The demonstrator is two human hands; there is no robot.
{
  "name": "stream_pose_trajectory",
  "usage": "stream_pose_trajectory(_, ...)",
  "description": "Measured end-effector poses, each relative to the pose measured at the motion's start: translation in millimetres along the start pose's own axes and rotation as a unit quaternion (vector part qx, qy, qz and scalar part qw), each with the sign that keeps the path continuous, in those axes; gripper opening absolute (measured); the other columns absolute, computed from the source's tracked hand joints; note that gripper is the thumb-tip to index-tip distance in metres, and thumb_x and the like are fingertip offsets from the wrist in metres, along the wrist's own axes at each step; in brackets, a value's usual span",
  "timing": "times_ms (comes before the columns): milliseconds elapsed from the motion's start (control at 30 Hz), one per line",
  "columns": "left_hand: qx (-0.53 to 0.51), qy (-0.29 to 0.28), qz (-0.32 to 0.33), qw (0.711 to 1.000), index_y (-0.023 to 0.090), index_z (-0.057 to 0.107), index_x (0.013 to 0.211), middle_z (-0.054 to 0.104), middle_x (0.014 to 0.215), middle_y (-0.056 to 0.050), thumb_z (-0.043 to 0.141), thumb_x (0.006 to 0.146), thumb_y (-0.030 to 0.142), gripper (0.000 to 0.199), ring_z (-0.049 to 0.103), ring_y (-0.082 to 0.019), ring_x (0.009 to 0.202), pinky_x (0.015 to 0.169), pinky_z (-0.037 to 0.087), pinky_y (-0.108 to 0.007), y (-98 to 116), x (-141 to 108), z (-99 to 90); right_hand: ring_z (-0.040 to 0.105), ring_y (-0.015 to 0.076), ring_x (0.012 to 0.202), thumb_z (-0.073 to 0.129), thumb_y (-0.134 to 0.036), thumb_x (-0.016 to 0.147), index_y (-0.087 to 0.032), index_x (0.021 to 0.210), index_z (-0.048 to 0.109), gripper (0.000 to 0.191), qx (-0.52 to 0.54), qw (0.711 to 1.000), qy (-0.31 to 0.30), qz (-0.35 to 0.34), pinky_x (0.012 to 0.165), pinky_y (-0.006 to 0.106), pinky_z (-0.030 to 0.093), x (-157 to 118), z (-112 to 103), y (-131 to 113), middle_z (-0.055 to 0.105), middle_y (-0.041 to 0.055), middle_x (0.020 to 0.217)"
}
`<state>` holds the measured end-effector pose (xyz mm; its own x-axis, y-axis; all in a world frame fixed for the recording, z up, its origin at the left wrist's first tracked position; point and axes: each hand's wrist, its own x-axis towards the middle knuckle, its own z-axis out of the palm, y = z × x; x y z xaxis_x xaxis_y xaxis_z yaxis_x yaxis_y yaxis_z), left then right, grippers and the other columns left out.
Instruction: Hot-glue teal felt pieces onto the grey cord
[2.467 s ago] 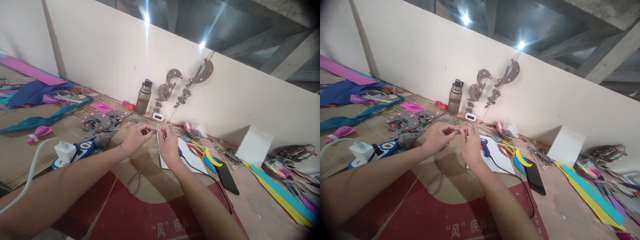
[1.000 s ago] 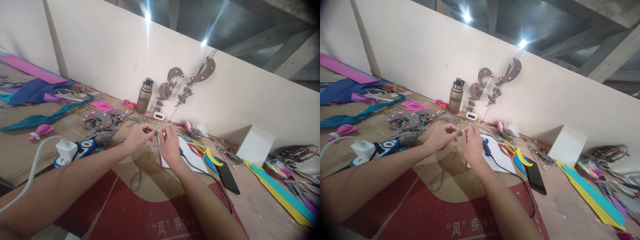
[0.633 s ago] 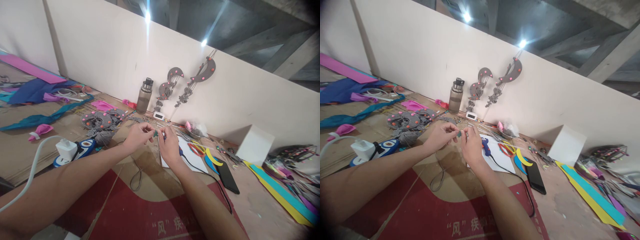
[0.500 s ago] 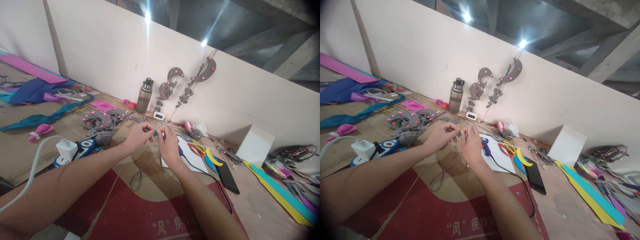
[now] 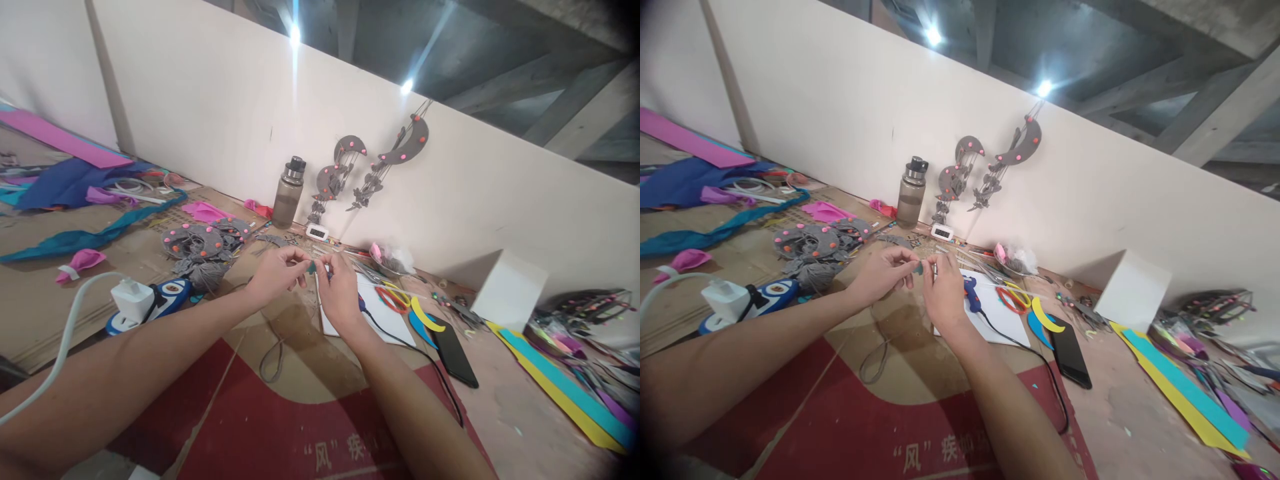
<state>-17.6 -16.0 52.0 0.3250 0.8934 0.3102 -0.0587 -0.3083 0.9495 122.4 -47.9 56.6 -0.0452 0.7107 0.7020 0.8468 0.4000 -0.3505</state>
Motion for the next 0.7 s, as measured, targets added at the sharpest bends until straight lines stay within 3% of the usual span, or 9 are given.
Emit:
stream_pose_trajectory(267, -0.063, -0.02, 0.012, 0.998, 0.013, 0.059, 0.084, 0.065, 0.074, -0.005, 0.061, 0.075, 0.036, 0.025, 0.066, -0.016, 0.067, 0.047, 0.05, -0.022, -10.2, 4.1, 0.7, 0.049, 0.0176, 0.081, 0.042, -0.029, 0.09, -0.02, 0.08, 0.052, 0.016, 0.009, 1.0, -0.002, 0.004, 0.073, 0.031, 0.037, 0.2, -0.1, 0.5, 0.055, 0.0035, 0.083)
stream_pose_trajectory(700, -0.057, -0.001, -0.01, 0.998, 0.012, 0.065, 0.086, 0.068, 0.076, -0.006, 0.063, 0.073, 0.034, 0.026, 0.067, -0.017, 0.07, 0.052, 0.053, -0.022, -2.6, 2.7, -0.6, 0.048, 0.0175, 0.081, 0.04, -0.028, 0.091, -0.02, 0.079, 0.051, 0.018, 0.006, 1.0, -0.006, -0.004, 0.073, 0.031, 0.037, -0.5, -0.2, -1.6, 0.054, 0.0033, 0.082)
